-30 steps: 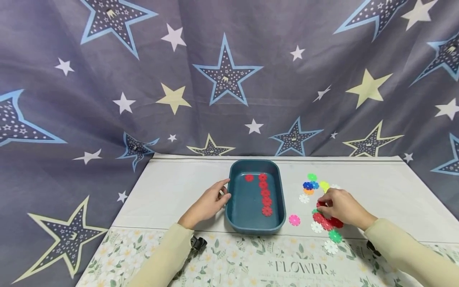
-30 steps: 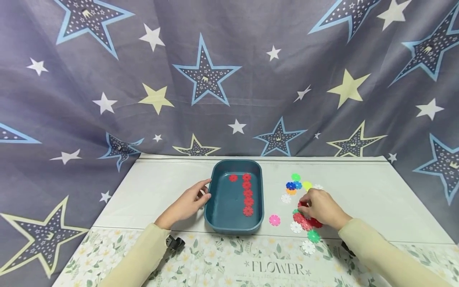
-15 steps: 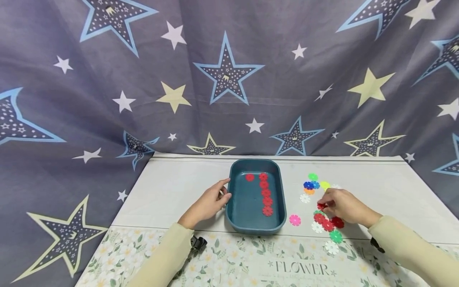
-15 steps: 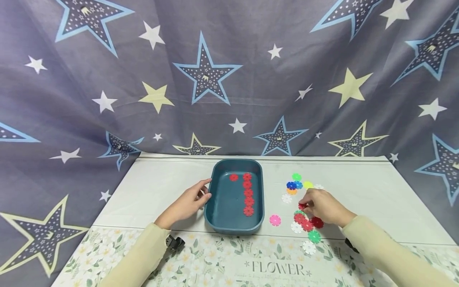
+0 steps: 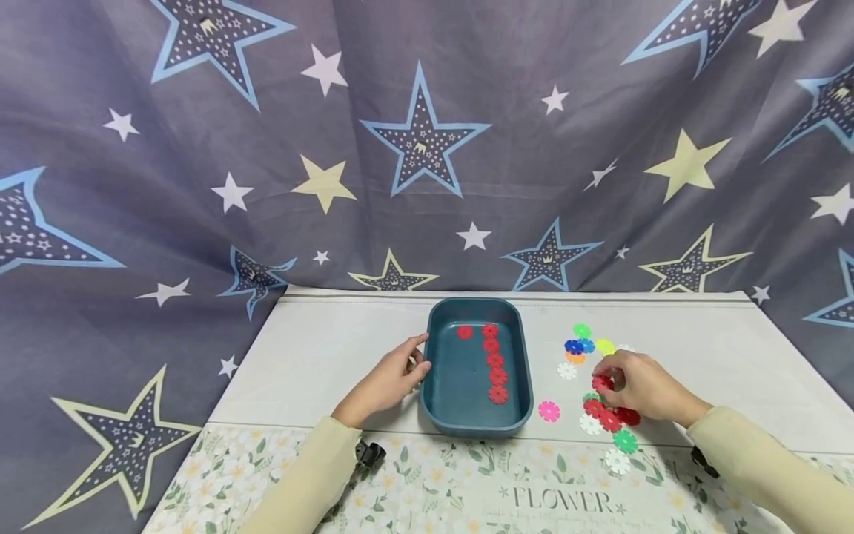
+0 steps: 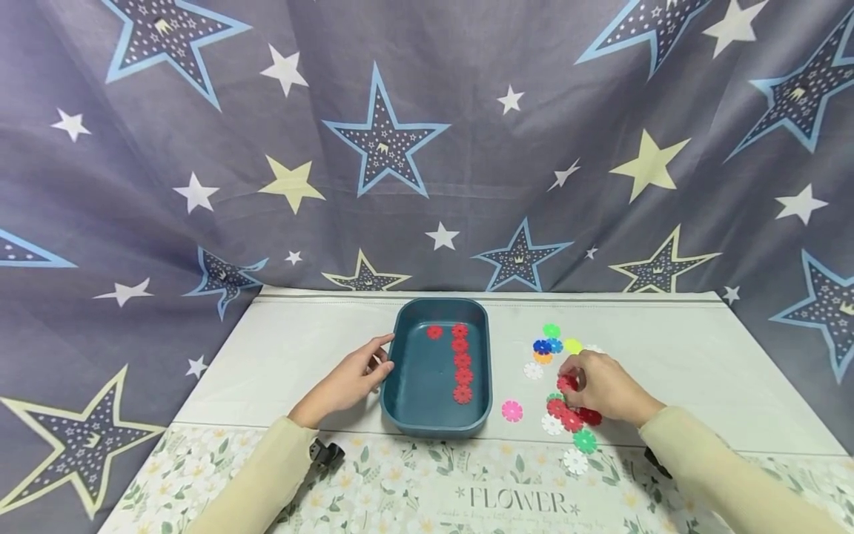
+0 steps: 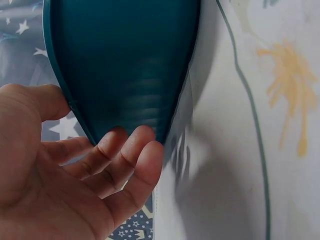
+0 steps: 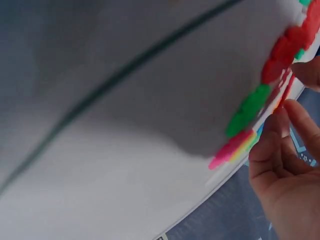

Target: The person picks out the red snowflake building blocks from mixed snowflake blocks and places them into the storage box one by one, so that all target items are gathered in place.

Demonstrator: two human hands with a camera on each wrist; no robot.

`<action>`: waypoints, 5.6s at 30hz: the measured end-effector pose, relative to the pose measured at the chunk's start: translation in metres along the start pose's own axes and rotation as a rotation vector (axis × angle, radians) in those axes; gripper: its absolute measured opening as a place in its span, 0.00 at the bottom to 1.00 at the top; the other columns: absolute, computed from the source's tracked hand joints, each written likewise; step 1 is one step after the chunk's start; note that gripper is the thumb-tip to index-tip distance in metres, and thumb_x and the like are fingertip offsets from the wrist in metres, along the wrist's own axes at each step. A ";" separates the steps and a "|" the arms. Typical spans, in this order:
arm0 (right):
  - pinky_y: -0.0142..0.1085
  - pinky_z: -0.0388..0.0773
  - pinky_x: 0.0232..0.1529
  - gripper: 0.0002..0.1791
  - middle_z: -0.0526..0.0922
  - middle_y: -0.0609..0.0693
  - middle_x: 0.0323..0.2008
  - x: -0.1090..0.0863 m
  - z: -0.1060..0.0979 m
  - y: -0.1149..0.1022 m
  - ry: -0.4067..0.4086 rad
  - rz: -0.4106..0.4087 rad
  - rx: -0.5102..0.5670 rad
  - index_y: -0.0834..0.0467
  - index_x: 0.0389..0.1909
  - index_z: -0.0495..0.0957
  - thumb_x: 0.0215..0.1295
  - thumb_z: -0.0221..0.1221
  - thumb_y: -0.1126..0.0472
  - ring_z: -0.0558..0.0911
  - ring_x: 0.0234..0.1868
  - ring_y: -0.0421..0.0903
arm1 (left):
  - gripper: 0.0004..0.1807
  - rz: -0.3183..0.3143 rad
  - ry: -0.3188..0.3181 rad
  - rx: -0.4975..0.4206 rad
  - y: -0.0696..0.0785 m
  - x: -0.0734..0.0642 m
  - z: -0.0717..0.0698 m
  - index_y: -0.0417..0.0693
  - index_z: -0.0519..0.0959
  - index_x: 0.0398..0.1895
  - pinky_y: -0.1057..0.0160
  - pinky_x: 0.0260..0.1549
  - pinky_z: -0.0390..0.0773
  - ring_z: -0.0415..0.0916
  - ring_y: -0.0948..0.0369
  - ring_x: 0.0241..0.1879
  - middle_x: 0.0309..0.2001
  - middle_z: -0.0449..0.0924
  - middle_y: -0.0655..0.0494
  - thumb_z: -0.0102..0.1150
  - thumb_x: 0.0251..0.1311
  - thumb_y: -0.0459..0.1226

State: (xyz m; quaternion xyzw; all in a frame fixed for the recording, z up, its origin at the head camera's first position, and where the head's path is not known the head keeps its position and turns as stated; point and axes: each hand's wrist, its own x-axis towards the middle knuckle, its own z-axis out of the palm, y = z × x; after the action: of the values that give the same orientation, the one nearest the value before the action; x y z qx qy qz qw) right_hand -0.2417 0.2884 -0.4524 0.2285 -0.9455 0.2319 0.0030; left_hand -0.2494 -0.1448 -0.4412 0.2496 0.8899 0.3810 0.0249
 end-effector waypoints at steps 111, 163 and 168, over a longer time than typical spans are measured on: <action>0.40 0.74 0.32 0.13 0.82 0.48 0.38 0.073 -0.010 -0.058 0.128 -0.257 0.084 0.57 0.41 0.83 0.52 0.67 0.67 0.76 0.35 0.44 | 0.29 -0.014 0.008 -0.023 -0.007 0.002 0.006 0.42 0.57 0.70 0.64 0.27 0.74 0.73 0.64 0.28 0.35 0.73 0.57 0.49 0.70 0.39; 0.38 0.74 0.30 0.09 0.78 0.43 0.27 -0.010 0.019 -0.035 0.126 0.001 -0.059 0.54 0.24 0.82 0.44 0.73 0.60 0.74 0.27 0.39 | 0.30 -0.043 0.013 -0.102 -0.007 -0.003 0.005 0.45 0.56 0.72 0.62 0.26 0.75 0.75 0.58 0.27 0.35 0.73 0.56 0.49 0.70 0.42; 0.36 0.70 0.27 0.09 0.77 0.43 0.24 -0.007 0.021 -0.037 0.129 0.044 -0.068 0.54 0.24 0.82 0.42 0.73 0.60 0.69 0.24 0.39 | 0.30 -0.050 0.018 -0.102 -0.009 -0.002 0.006 0.45 0.56 0.71 0.62 0.25 0.74 0.74 0.59 0.27 0.35 0.73 0.56 0.50 0.70 0.43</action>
State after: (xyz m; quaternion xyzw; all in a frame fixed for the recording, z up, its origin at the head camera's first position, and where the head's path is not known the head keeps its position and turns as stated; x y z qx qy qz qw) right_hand -0.2169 0.2533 -0.4555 0.1920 -0.9554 0.2141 0.0665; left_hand -0.2497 -0.1474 -0.4518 0.2225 0.8754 0.4273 0.0392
